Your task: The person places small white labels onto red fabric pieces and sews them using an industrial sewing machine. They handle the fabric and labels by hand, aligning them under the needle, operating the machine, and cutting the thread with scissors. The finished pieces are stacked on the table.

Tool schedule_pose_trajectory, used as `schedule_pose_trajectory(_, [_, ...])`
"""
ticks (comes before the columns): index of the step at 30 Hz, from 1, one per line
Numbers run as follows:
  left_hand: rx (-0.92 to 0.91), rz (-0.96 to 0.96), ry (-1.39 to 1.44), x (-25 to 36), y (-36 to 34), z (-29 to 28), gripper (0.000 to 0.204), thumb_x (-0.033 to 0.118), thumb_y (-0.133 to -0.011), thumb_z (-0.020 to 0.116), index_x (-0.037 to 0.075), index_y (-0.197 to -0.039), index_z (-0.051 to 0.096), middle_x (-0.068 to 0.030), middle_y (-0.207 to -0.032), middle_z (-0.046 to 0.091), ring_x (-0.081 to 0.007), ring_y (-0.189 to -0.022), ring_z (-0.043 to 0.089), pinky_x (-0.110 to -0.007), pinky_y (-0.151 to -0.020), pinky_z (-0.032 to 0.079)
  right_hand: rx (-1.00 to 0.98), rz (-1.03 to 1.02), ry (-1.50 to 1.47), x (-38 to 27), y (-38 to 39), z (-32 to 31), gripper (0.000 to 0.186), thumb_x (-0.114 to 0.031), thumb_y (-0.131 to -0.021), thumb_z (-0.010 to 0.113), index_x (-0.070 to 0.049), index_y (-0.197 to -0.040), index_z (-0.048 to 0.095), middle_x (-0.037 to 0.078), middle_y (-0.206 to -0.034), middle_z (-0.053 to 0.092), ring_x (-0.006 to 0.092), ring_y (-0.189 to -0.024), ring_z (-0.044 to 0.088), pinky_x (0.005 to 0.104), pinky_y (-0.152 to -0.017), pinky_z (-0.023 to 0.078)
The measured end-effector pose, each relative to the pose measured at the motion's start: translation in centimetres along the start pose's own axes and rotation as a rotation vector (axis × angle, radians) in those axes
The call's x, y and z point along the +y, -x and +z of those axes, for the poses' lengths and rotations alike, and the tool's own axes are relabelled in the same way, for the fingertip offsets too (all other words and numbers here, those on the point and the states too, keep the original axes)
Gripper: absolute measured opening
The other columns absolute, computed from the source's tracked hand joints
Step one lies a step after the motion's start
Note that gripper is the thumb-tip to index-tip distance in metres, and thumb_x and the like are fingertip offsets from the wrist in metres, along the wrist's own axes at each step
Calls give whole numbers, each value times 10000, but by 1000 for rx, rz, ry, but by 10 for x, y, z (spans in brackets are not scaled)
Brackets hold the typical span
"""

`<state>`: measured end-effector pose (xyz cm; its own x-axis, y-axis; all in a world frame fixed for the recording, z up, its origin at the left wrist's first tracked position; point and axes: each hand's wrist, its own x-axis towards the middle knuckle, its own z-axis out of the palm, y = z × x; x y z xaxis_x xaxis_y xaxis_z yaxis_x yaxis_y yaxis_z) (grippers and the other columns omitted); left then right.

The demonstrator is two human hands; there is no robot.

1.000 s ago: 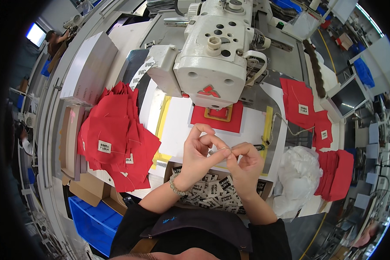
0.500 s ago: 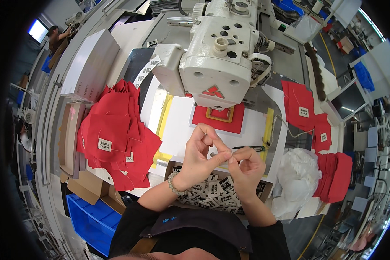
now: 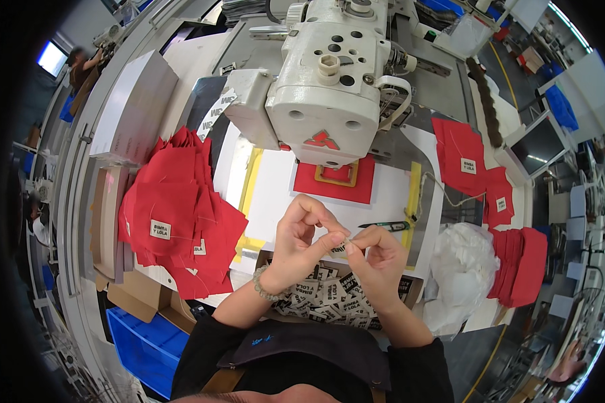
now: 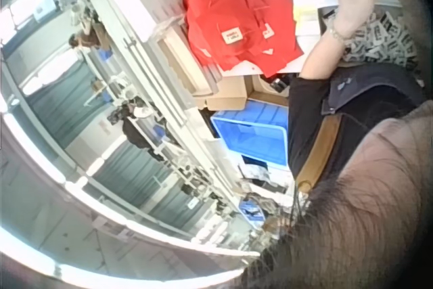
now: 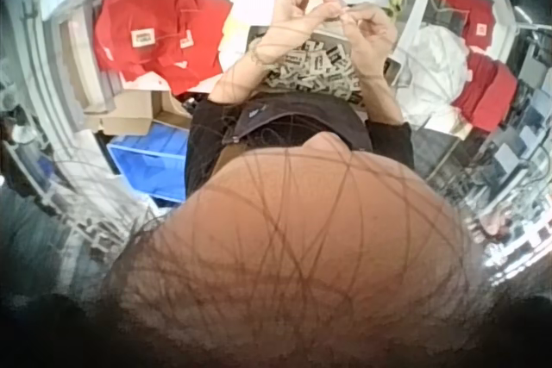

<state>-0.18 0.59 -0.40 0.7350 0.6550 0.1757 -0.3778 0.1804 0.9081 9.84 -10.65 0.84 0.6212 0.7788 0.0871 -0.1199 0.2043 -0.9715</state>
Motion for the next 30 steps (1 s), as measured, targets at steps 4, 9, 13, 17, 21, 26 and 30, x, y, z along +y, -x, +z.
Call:
schedule_pose_trajectory(4, [-48, -7, -137, 10, -2, -8, 521, -13, -814, 715, 59, -1219, 396, -64, -889, 668, -100, -855, 624, -259, -814, 448, -15, 47, -51, 1, 1, -2, 94, 67, -816, 647, -3, -811, 585, 50, -806, 593, 89, -746, 534, 229, -707, 407])
schedule_pose_trajectory(9, [-50, -82, -92, 8, -3, -7, 642, 17, -777, 765, 45, -1288, 379, -53, -832, 674, -100, -834, 634, -254, -807, 453, -20, 105, -138, 5, 0, -2, 85, 50, -825, 646, -9, -824, 585, 44, -814, 595, 88, -757, 539, 224, -720, 405])
schedule_pose_trajectory(13, [-37, -99, -107, 12, -4, -5, 650, 6, -760, 778, 34, -1279, 388, -38, -786, 669, -98, -796, 643, -248, -784, 465, -21, 111, -156, 6, 0, -5, 91, 46, -824, 651, -15, -826, 584, 39, -818, 596, 85, -756, 538, 222, -716, 404])
schedule_pose_trajectory(17, [-40, -77, -125, 13, -5, -4, 638, -9, -753, 776, 31, -1266, 399, -36, -776, 668, -94, -788, 644, -238, -772, 469, -12, 124, -169, 6, 0, -7, 98, 43, -828, 653, -21, -819, 579, 34, -816, 595, 74, -745, 530, 211, -690, 396])
schedule_pose_trajectory(21, [-27, -81, -129, 17, -5, -1, 601, -23, -757, 761, 26, -1247, 416, -34, -769, 666, -90, -783, 642, -230, -766, 469, -7, 131, -164, 5, 0, -7, 106, 43, -830, 655, -21, -811, 573, 30, -803, 592, 66, -730, 521, 207, -673, 388])
schedule_pose_trajectory(26, [-74, -9, -169, 16, -6, -1, 509, -42, -775, 730, 22, -1194, 448, -29, -780, 646, -83, -791, 629, -227, -765, 466, 4, 120, -143, 4, 0, -4, 113, 58, -822, 662, -17, -804, 579, 32, -788, 596, 70, -726, 520, 217, -679, 393])
schedule_pose_trajectory(30, [-88, 43, -186, 13, -3, -4, 432, -50, -790, 708, 21, -1143, 469, -28, -801, 632, -85, -819, 621, -228, -779, 462, -34, 105, -77, 4, 0, -5, 102, 72, -815, 663, -9, -807, 601, 43, -795, 612, 84, -724, 528, 235, -702, 404])
